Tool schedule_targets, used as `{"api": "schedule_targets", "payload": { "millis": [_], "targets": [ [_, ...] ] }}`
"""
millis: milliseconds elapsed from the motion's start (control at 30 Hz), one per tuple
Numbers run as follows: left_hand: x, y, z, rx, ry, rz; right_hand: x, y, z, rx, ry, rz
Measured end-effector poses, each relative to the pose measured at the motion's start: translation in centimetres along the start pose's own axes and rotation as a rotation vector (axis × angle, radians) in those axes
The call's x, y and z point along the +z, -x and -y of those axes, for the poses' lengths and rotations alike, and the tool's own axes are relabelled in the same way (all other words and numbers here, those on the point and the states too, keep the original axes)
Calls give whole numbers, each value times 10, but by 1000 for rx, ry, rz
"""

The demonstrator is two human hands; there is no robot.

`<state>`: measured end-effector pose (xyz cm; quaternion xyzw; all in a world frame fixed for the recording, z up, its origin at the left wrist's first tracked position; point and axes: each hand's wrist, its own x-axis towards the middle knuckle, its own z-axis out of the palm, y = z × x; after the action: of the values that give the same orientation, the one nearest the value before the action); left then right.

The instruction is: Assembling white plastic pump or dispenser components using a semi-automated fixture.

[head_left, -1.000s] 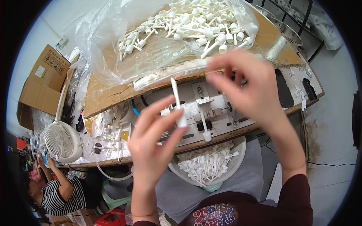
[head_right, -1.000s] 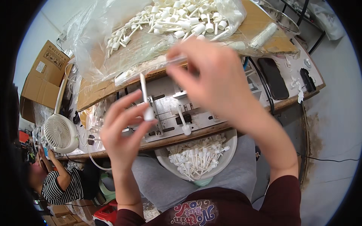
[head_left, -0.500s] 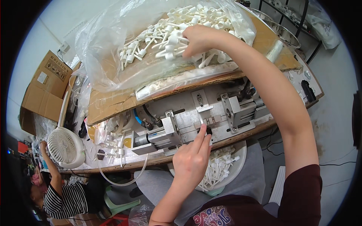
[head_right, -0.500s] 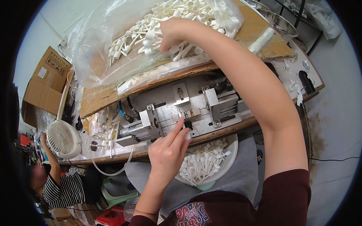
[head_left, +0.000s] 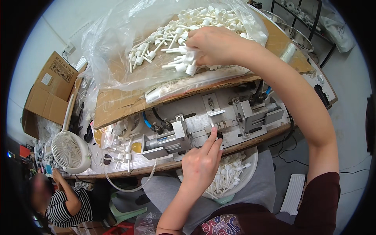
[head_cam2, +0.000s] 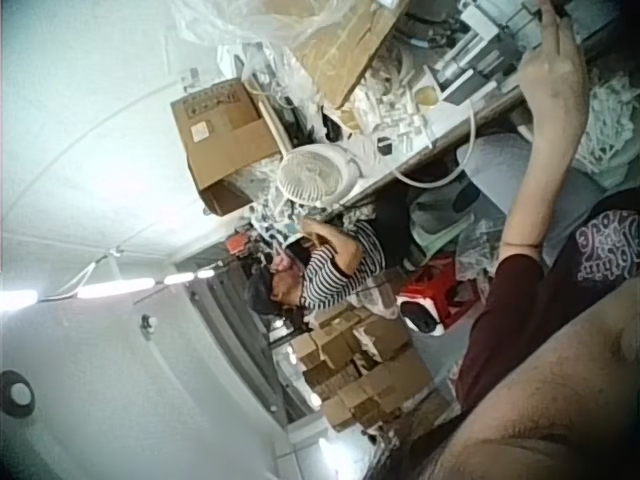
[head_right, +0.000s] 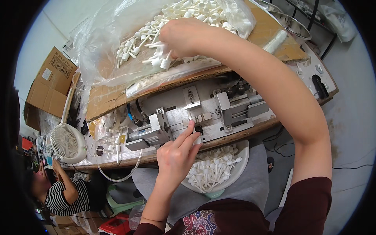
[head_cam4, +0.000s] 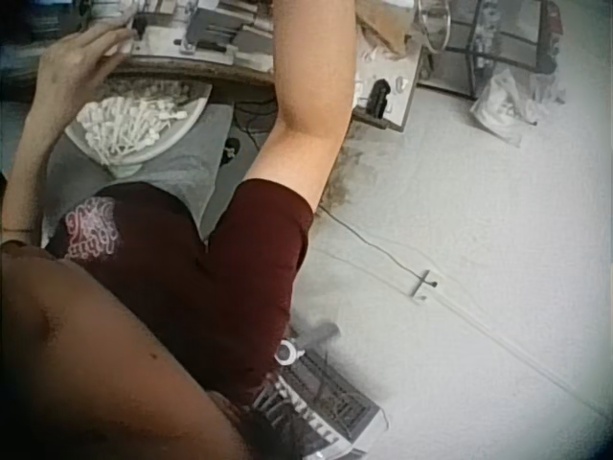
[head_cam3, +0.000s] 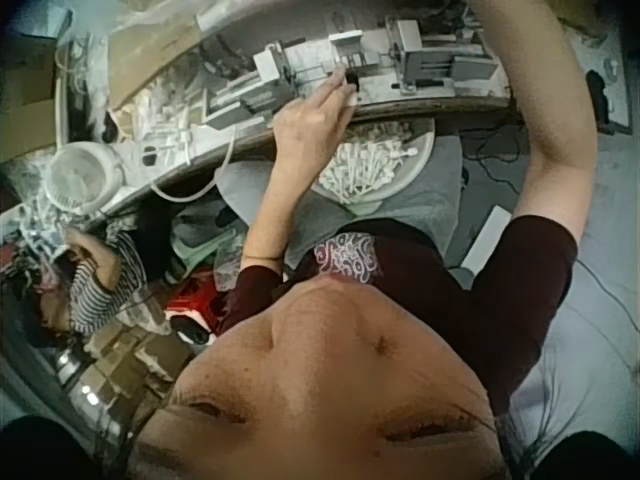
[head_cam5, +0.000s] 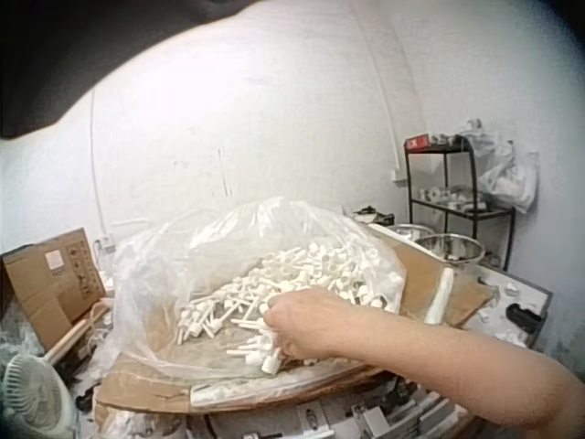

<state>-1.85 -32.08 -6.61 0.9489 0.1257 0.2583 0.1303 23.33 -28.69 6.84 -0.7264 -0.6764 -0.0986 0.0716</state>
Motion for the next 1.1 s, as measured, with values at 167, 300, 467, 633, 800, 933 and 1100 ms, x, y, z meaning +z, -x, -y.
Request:
{"api": "schedule_targets", "payload": {
  "millis": [167,300,467,633,800,933,1100],
  "targets": [
    [0,-1,-1,10,7,-8,-7,4,-5,62,-106,85],
    [4,2,3,58,44,-23,8,4,-28,-38,-233,-161],
    [-2,5,4,70,84,-7,-15,6,-34,123,-305,-162],
    [-20,7,-7,67,242,27,-24,19,-42,301,-636,-246],
    [-35,-3,-10,-84,548,-94,-24,38,-50,245,-850,-452],
    [-33,-26,7,-107,474,-378,-17,57,-23,198,-1158,-441],
    [-35,-48,4,-225,813,-404,-2,94,15,229,-1468,-445]
  ]
}}
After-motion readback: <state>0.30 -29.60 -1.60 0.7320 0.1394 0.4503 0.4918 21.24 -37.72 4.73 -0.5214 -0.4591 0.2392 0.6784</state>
